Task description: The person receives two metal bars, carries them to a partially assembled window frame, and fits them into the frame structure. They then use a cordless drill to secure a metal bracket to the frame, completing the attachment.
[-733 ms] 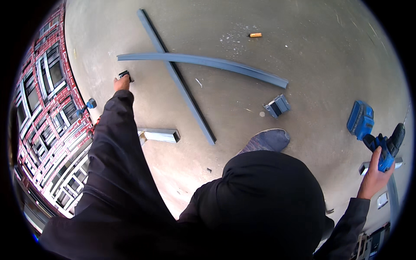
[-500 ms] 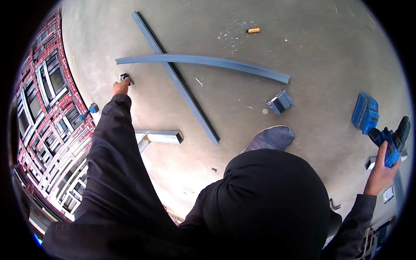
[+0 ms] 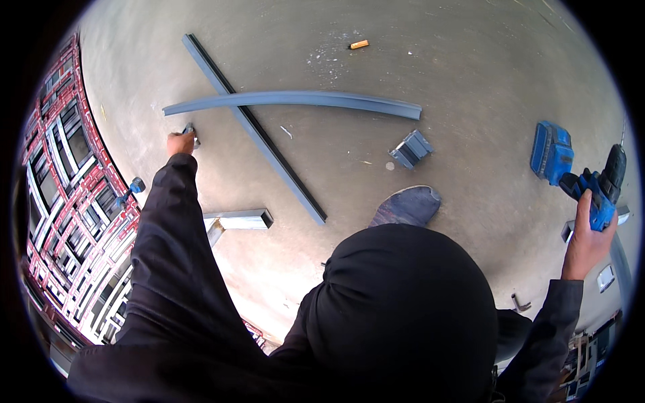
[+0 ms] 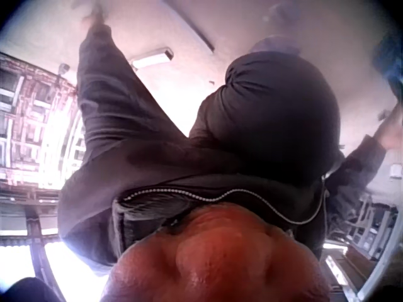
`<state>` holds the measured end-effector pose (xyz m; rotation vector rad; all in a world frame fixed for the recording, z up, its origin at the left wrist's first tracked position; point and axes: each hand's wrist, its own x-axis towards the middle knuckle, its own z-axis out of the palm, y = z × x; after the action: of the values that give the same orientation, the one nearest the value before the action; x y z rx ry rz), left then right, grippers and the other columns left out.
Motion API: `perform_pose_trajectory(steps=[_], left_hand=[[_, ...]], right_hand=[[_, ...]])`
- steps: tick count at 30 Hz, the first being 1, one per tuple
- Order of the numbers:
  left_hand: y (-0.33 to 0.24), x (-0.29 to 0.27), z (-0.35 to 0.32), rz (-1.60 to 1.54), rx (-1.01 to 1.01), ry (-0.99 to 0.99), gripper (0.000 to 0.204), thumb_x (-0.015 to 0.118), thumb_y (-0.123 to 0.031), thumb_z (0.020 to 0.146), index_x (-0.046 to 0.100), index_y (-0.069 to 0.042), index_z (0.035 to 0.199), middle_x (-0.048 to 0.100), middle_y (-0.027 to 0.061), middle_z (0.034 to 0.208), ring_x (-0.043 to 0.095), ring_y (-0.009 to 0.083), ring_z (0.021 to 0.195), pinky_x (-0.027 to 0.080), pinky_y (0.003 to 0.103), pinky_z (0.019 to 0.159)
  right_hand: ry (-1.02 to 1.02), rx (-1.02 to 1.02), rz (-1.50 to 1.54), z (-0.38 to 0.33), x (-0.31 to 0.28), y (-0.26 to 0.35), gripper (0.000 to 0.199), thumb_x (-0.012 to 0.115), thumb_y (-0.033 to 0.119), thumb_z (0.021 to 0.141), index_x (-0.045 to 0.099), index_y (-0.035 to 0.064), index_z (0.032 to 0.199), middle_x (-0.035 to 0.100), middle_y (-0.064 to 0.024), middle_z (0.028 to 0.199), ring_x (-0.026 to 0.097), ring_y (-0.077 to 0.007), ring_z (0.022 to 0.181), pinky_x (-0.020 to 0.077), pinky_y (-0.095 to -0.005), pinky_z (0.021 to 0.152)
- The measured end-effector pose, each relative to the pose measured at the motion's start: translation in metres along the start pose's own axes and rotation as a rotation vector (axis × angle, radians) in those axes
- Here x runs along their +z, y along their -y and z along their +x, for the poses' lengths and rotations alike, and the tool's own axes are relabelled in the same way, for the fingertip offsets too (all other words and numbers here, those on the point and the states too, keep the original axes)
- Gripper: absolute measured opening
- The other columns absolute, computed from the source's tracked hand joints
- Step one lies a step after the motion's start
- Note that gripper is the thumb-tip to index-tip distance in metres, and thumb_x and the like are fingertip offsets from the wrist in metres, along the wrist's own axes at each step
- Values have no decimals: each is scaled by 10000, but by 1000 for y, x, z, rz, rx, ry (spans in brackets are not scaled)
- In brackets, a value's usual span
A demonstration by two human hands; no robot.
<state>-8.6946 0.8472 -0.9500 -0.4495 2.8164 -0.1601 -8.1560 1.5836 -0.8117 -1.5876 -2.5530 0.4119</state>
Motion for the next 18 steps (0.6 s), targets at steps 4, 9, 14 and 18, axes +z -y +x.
perform_pose_trajectory(steps=[4,9,14,18], left_hand=[[12,-1,-19,-10,-37,-97,811,784,-336,688,560,165,1285,643,355,1264,627,436,1234,483,419,1069],[-24,-5,-128,-175,49,-252,942,820,-393,689,509,188,1362,633,351,1285,646,400,1200,483,394,1066],[-135,-19,-271,-650,367,145,673,814,-195,788,556,72,1350,639,215,1120,669,292,992,531,370,943],[-208,-15,-356,-530,953,348,573,790,-121,806,553,0,1314,553,136,1169,601,230,1018,527,342,889]], right_hand=[[-17,-18,-22,0,2,6,547,750,507,928,678,42,1206,698,-85,1035,643,-176,898,508,-307,851],[-29,4,-35,-3,0,16,530,776,476,913,677,33,1187,687,-62,968,615,-134,825,505,-283,799],[-53,20,-29,-6,-2,22,612,748,551,911,657,40,1234,670,-76,964,629,-168,832,520,-301,805],[-48,46,-46,-9,-3,36,656,755,551,900,631,22,1267,669,-105,1006,633,-213,868,524,-336,844]])
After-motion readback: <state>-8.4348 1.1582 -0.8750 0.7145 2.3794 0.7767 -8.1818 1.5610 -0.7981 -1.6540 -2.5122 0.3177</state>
